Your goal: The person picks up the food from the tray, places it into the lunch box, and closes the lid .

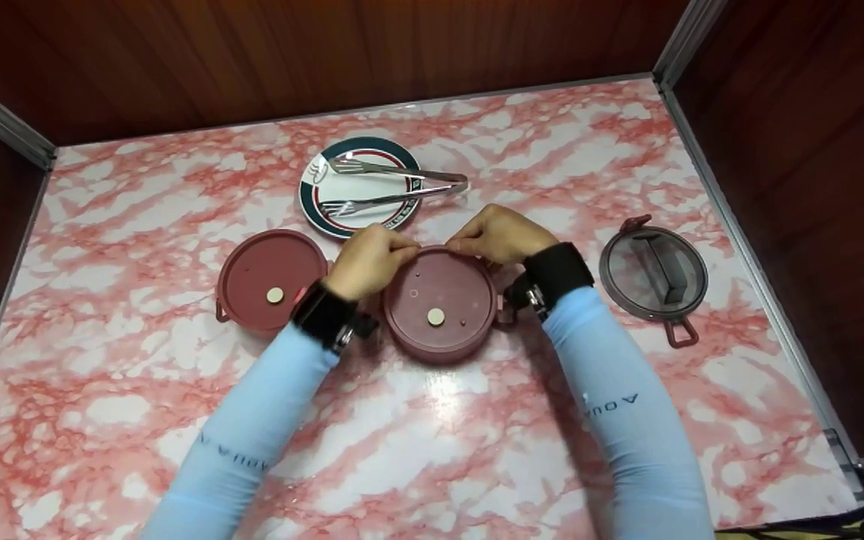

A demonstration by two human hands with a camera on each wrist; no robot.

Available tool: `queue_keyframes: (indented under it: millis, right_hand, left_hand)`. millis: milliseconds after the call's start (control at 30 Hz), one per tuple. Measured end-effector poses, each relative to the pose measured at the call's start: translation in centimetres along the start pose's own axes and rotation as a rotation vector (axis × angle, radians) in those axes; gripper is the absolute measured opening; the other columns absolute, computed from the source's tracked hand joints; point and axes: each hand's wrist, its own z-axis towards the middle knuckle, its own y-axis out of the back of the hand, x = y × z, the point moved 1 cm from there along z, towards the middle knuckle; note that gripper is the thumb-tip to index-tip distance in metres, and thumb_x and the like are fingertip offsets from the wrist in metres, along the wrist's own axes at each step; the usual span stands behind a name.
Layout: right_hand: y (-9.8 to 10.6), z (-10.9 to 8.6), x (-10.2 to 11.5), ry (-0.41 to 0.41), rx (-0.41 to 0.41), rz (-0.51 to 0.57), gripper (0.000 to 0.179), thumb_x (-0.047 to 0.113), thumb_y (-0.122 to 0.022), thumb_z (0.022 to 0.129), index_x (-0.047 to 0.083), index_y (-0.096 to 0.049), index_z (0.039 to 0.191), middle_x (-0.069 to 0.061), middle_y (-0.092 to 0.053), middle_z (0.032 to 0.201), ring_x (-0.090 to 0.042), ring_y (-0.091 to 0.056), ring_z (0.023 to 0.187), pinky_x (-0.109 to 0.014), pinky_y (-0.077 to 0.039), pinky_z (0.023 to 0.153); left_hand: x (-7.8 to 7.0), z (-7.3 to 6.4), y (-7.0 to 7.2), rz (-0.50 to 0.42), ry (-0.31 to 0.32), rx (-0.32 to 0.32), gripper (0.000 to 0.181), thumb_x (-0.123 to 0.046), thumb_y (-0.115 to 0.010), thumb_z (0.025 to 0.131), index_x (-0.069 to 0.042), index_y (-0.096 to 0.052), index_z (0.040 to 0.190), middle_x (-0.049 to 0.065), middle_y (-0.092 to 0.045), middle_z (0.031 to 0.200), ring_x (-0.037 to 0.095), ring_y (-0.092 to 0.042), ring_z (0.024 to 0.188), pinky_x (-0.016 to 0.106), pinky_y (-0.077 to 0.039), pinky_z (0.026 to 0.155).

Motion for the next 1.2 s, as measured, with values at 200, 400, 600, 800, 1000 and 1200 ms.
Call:
queue_keyframes:
  millis: [200, 400, 600, 800, 1000, 1200]
  right_hand:
    - [-0.8, 0.3, 0.4, -0.057, -0.033, 0.047, 0.027, 0.031, -0.067, 0.096, 0.011, -0.077, 0.112, -0.007, -0.075, 0.090, -0.015, -0.064, 0.062, -0.032, -0.056, 0.053]
    - [-1.2, -0.2, 0.2, -0.060, -0.086, 0.018, 0.024, 0.029, -0.068, 0.095, 0.011, -0.078, 0.108, -0.007, -0.074, 0.088, -0.016, -0.061, 0.060, -0.030, -0.054, 0.050]
    - [-1.2, -3.1, -0.1, 0.105, -0.101, -0.110, 0.044, 0.032, -0.069, 0.095, 0.013, -0.064, 0.134, -0.012, -0.067, 0.124, -0.025, -0.067, 0.099, -0.039, -0.056, 0.082]
    - [-2.5, -8.7, -1.2, 0.118, -0.082, -0.146, 0.089, 0.046, -0.081, 0.079, 0.018, -0.040, 0.153, -0.013, -0.047, 0.148, -0.034, -0.054, 0.124, -0.052, -0.046, 0.100]
    - [-4.5, -9.3, -2.2, 0.186, -0.167, -0.193, 0.100, 0.039, -0.085, 0.077, 0.003, -0.032, 0.154, -0.018, -0.044, 0.149, -0.035, -0.044, 0.134, -0.051, -0.038, 0.109]
    - [-4.8, -9.1, -1.0, 0.133, -0.159, -0.210, 0.101, 0.029, -0.088, 0.075, 0.000, -0.032, 0.153, -0.019, -0.049, 0.145, -0.032, -0.048, 0.131, -0.048, -0.041, 0.106]
  left_hand:
    - [0.6, 1.8, -0.4, -0.022, 0.019, 0.076, 0.015, -0.023, -0.070, 0.093, -0.016, -0.081, 0.100, -0.001, -0.074, 0.106, 0.015, -0.067, 0.101, 0.028, -0.050, 0.089]
    - [1.0, 1.4, -1.0, -0.072, 0.019, 0.064, 0.014, -0.022, -0.070, 0.093, -0.016, -0.081, 0.100, -0.001, -0.074, 0.106, 0.015, -0.067, 0.101, 0.028, -0.050, 0.088]
    - [0.4, -0.7, -1.2, -0.079, -0.008, 0.095, 0.036, -0.030, -0.068, 0.094, -0.011, -0.070, 0.125, 0.004, -0.061, 0.134, 0.021, -0.058, 0.122, 0.030, -0.044, 0.103]
    - [-0.1, -4.4, -0.8, -0.051, -0.056, 0.207, 0.113, -0.056, -0.084, 0.071, -0.002, -0.029, 0.154, 0.016, -0.040, 0.152, 0.029, -0.043, 0.136, 0.037, -0.036, 0.112]
    - [0.9, -5.5, -1.3, -0.007, -0.088, 0.200, 0.129, -0.058, -0.088, 0.063, 0.001, -0.020, 0.156, 0.019, -0.035, 0.155, 0.029, -0.039, 0.138, 0.038, -0.035, 0.112]
    - [1.6, -5.7, -1.7, -0.046, -0.095, 0.211, 0.130, -0.057, -0.086, 0.065, 0.001, -0.015, 0.157, 0.019, -0.028, 0.158, 0.029, -0.035, 0.141, 0.036, -0.030, 0.115]
